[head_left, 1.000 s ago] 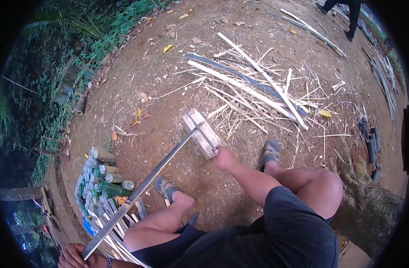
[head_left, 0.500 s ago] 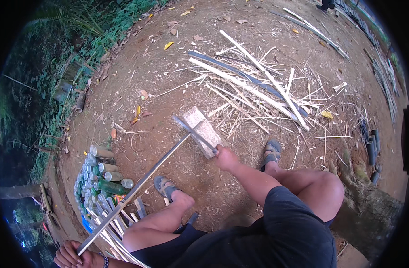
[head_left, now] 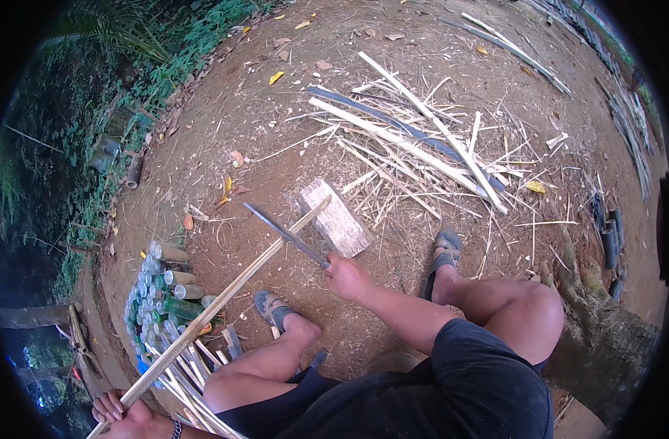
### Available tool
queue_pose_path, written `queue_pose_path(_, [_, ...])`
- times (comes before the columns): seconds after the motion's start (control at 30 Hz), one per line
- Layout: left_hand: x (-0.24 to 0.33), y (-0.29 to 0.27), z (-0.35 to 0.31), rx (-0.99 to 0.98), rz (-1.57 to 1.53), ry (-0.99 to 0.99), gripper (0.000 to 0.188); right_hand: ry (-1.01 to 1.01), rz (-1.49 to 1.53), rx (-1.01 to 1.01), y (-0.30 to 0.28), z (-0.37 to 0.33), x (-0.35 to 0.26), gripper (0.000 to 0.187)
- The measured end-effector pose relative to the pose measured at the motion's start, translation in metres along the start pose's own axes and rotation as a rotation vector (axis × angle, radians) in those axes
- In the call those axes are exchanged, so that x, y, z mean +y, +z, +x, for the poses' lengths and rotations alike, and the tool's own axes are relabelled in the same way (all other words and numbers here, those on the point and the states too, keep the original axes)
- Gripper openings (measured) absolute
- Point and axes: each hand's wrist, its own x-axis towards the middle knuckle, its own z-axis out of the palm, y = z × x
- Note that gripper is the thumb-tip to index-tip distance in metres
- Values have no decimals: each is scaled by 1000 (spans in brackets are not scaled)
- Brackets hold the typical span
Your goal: The person shaves thin layers off a long bamboo strip using a machete while holding the strip against a wooden block.
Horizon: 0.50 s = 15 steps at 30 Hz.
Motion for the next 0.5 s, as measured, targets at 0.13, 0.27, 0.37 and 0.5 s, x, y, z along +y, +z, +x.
queue_pose_path(0.13, [1,-9,4,21,61,9,80,107,53,70,3,26,29,22])
queue_pose_path(0.27, [3,-10,3,153,174,51,78,136,2,30,-2,18,25,22])
queue_pose_path(0.37, [2,-19,4,126,145,71,77,-62,-81,28,-1,13,12,23])
queue_pose_path(0.5, [1,-15,6,135,203,67,77,241,-21,-18,-11,32,56,23])
